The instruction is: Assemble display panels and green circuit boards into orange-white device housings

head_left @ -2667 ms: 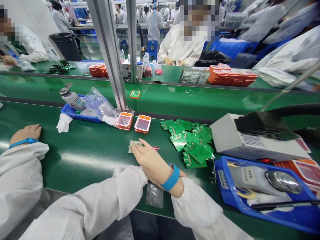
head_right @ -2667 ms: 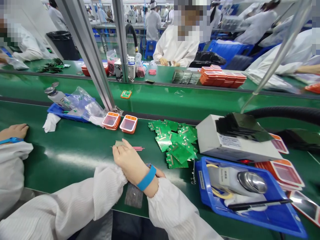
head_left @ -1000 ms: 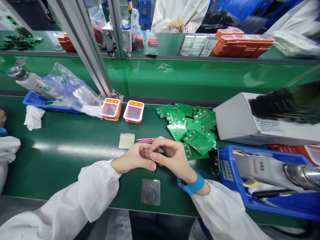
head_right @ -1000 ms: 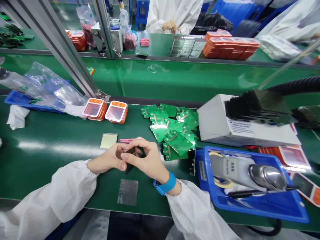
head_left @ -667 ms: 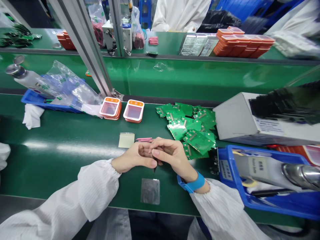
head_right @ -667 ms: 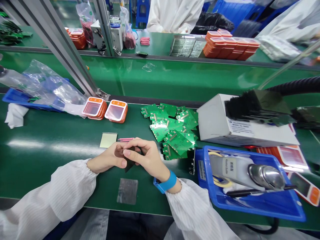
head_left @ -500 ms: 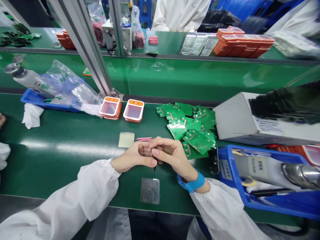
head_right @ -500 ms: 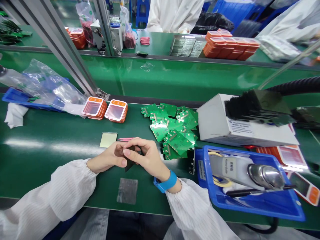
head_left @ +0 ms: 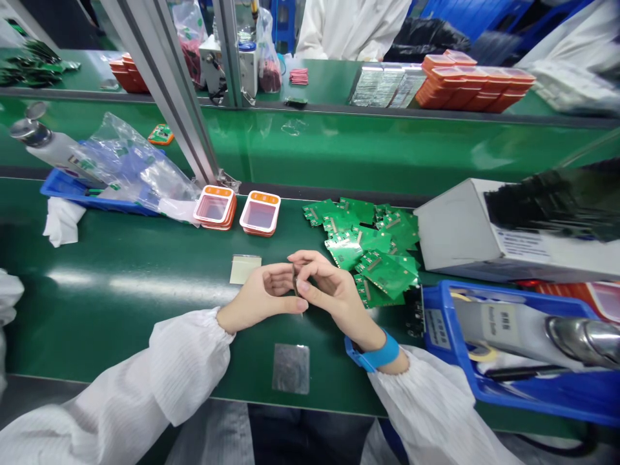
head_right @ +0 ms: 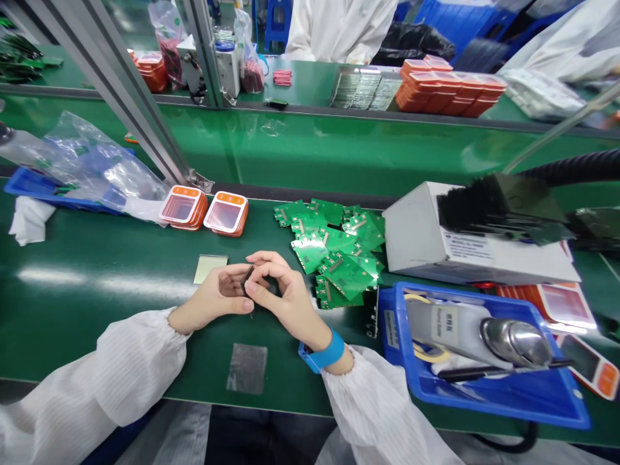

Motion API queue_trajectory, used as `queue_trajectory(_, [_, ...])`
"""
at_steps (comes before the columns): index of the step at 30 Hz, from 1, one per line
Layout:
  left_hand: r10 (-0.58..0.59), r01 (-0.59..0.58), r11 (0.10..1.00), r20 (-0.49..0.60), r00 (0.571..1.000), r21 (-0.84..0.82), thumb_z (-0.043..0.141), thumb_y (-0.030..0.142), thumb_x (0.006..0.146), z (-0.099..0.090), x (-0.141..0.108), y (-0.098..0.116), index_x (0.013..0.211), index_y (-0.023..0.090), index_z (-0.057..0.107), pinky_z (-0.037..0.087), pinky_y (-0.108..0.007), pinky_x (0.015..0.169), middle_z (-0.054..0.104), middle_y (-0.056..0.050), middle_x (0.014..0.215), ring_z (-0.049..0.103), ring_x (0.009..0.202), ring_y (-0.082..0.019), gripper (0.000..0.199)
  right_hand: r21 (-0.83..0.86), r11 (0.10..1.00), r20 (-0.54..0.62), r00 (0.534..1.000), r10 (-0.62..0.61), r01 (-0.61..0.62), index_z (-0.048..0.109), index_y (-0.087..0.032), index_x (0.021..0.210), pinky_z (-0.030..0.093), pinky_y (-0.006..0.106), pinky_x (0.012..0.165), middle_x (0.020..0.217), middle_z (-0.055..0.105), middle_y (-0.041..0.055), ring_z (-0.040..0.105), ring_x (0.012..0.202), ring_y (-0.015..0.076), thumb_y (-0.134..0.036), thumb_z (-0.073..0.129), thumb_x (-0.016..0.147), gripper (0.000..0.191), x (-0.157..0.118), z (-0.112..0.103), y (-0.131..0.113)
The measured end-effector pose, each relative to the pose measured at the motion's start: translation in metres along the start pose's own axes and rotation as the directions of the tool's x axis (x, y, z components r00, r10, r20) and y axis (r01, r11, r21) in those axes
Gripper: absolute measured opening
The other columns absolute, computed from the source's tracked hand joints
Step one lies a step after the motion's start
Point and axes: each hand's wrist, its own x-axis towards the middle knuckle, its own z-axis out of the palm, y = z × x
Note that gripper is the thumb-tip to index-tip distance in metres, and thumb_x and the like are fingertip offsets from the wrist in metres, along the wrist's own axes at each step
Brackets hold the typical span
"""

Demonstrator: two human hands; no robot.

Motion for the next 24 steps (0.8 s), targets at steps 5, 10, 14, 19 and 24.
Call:
queue_trajectory(5, [0.021,-0.021,1.0,-0.001,1.0,-0.013,0.087,0.02,0.057,0.0,0.0,-0.003,0.102,0.017,0.066,0.052,-0.027,0.079,0.071,-0.004,0.095,0.066,0.088,-0.016,0.05,0.023,0.999,0.013,0.999,0.045,-0.046,0.067,-0.021,0.074,0.037,0.037,0.105,0.119,0.056,0.0064,0.052,0.115,0.0207,-0.034,0.072,0.08,0.015,-0.001,-0.003,-0.005])
queue_trajectory(10, [0.011,-0.01,0.999,0.029,1.0,-0.042,0.086,0.022,0.058,0.0,-0.001,-0.003,0.104,0.018,0.068,0.052,-0.025,0.07,0.071,-0.003,0.092,0.064,0.072,-0.011,0.049,0.128,0.984,0.054,0.992,0.117,-0.123,0.068,-0.021,0.071,0.038,0.037,0.104,0.119,0.056,0.0059,0.054,0.111,0.0199,-0.034,0.073,0.078,0.016,0.001,-0.007,-0.008])
queue_trajectory(14, [0.004,-0.001,0.997,0.035,0.999,-0.08,0.087,0.025,0.057,0.001,-0.002,0.002,0.1,0.018,0.071,0.05,-0.02,0.066,0.07,0.0,0.082,0.062,0.071,-0.01,0.046,0.188,0.968,0.078,0.985,0.155,-0.167,0.067,-0.02,0.067,0.041,0.033,0.098,0.116,0.057,0.0053,0.055,0.106,0.0176,-0.032,0.073,0.078,0.018,0.002,-0.007,-0.012])
queue_trajectory(19, [-0.018,0.025,0.996,0.074,0.997,-0.089,0.085,0.031,0.06,0.001,-0.005,0.007,0.103,0.015,0.07,0.05,-0.023,0.07,0.071,-0.005,0.086,0.064,0.079,-0.015,0.049,0.273,0.935,0.086,0.974,0.209,-0.225,0.067,-0.019,0.067,0.047,0.025,0.071,0.116,0.056,0.0051,0.055,0.084,0.0124,-0.031,0.075,0.076,0.018,0.002,-0.007,-0.015])
queue_trajectory(24, [-0.024,0.043,0.992,0.16,0.987,-0.115,0.083,0.036,0.063,0.001,-0.007,0.012,0.105,0.013,0.068,0.052,-0.026,0.071,0.072,-0.009,0.087,0.066,0.082,-0.019,0.05,0.337,0.911,0.096,0.971,0.22,-0.24,0.067,-0.018,0.067,0.043,0.023,0.056,0.113,0.057,0.0061,0.051,0.069,0.0097,-0.031,0.076,0.074,0.018,0.001,-0.008,-0.014])
